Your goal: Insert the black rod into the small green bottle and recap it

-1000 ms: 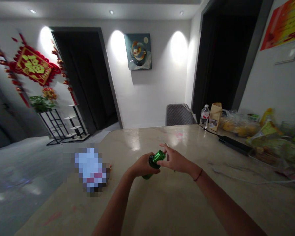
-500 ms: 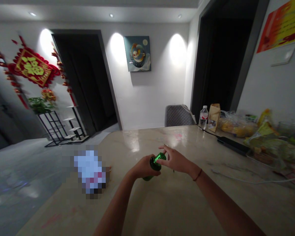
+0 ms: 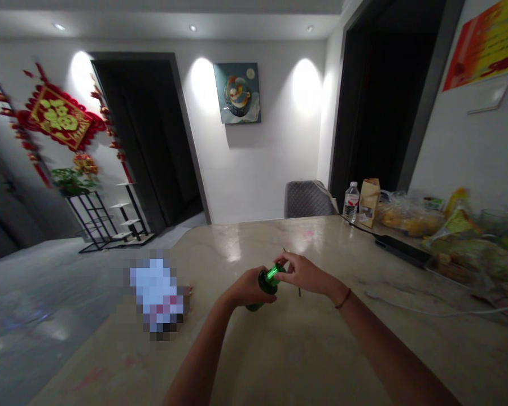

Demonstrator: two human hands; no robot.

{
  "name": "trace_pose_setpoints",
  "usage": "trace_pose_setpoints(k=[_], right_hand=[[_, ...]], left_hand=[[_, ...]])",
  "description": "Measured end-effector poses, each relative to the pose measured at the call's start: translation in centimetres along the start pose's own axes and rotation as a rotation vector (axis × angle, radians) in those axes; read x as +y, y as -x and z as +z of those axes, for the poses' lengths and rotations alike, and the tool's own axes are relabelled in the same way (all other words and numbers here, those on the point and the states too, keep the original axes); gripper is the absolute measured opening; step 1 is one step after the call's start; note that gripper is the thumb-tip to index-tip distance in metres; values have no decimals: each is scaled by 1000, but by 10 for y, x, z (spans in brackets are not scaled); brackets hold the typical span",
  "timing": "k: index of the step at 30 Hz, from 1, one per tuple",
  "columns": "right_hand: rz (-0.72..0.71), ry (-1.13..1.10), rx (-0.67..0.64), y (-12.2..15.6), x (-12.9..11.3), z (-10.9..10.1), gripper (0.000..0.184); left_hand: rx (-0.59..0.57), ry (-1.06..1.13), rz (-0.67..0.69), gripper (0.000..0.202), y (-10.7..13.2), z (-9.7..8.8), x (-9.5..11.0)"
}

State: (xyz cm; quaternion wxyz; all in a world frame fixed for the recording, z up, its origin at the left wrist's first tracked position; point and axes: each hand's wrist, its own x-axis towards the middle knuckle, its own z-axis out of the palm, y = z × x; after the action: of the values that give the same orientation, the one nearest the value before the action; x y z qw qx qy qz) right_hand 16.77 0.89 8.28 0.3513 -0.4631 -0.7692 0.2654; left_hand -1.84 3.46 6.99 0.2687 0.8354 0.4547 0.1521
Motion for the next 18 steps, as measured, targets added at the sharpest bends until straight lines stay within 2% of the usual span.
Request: trace_pose_setpoints(k=[4,8,11,15,18], right_hand=[[-7,-59,-51,2,-2,1,44],[55,-30,-76,3,-7,3,33],[-3,38,-74,4,-9,2,26],[-41,60,-65,4,-7,2,44],[24,27,-34,3,-5,5,43]], left_hand=[[-2,10,-6,41,0,1,-1],[11,40,7,39,0,2,-2],[10,29,18,42,-1,4,-4],[10,4,10,43,-2,6,-5],[21,15,7,44,-3,6,-4]])
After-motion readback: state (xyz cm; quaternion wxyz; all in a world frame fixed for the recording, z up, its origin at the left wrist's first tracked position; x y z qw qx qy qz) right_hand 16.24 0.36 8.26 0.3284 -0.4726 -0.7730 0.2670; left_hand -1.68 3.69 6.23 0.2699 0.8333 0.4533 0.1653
